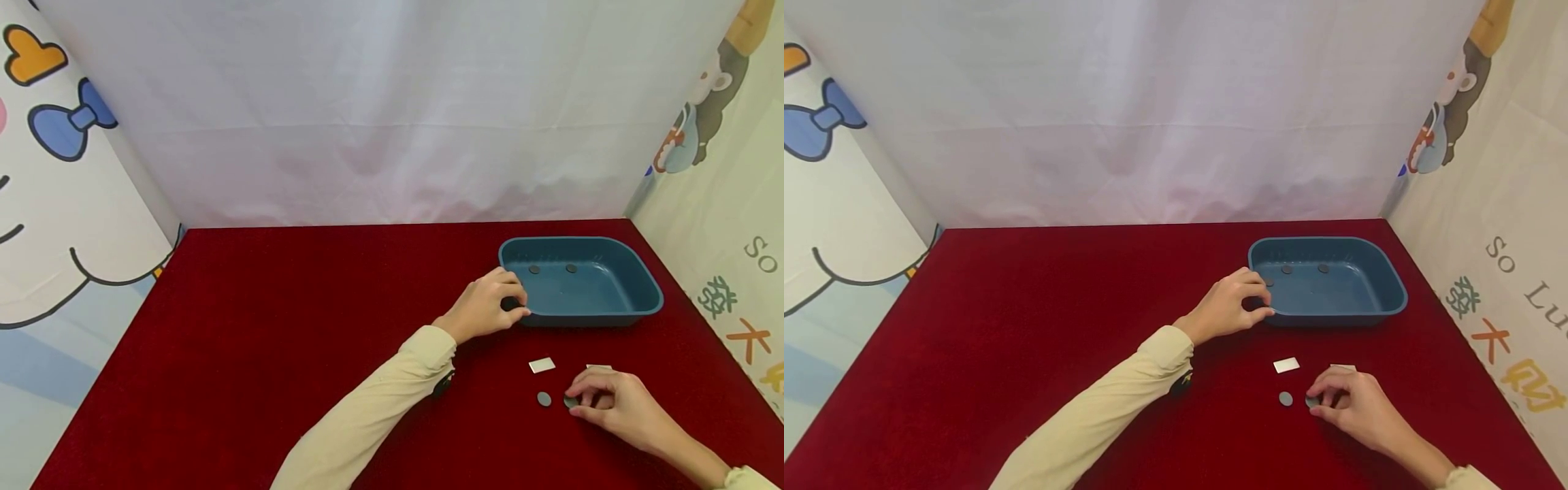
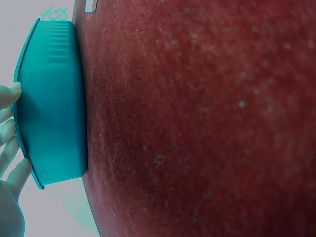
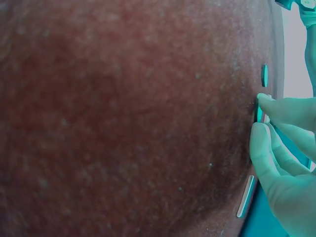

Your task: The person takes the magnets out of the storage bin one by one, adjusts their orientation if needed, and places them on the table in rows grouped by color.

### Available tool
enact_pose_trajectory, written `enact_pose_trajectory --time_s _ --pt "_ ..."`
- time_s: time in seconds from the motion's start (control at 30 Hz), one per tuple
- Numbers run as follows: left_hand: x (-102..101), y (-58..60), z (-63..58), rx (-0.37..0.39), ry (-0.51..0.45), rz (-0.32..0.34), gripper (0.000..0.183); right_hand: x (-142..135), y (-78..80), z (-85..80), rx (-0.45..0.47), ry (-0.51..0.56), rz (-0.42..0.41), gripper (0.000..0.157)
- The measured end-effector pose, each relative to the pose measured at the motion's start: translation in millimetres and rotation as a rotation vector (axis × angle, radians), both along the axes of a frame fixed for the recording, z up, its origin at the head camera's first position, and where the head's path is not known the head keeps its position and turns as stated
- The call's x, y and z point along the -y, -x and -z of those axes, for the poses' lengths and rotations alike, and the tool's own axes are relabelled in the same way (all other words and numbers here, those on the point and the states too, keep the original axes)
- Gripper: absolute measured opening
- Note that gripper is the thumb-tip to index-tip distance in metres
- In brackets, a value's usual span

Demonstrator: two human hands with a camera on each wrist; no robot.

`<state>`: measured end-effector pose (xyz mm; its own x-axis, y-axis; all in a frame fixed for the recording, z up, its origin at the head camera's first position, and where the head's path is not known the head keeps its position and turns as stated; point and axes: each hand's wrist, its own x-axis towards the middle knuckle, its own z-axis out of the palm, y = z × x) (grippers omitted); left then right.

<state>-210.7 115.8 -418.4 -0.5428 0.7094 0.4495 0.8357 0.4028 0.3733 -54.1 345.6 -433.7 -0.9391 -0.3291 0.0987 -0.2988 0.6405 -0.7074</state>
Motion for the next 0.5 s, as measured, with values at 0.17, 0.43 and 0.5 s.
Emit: enact_pose_trajectory --time_s 0.17,0.43,0.5 --pt "0 -0.1 -0.7 0.007 -0.005 0.007 0.012 -1 -0.1 -3.9 -0.021 0.039 0.002 0.023" --pt "0 1.0 -0.3 0.004 0.002 0.005 0.012 -3 4.1 -20.1 0.029 0.061 0.048 0.021" --pt "0 0.7 -0.6 0.003 0.010 0.005 0.012 -4 5.5 -24.3 0.035 0.074 0.050 0.021"
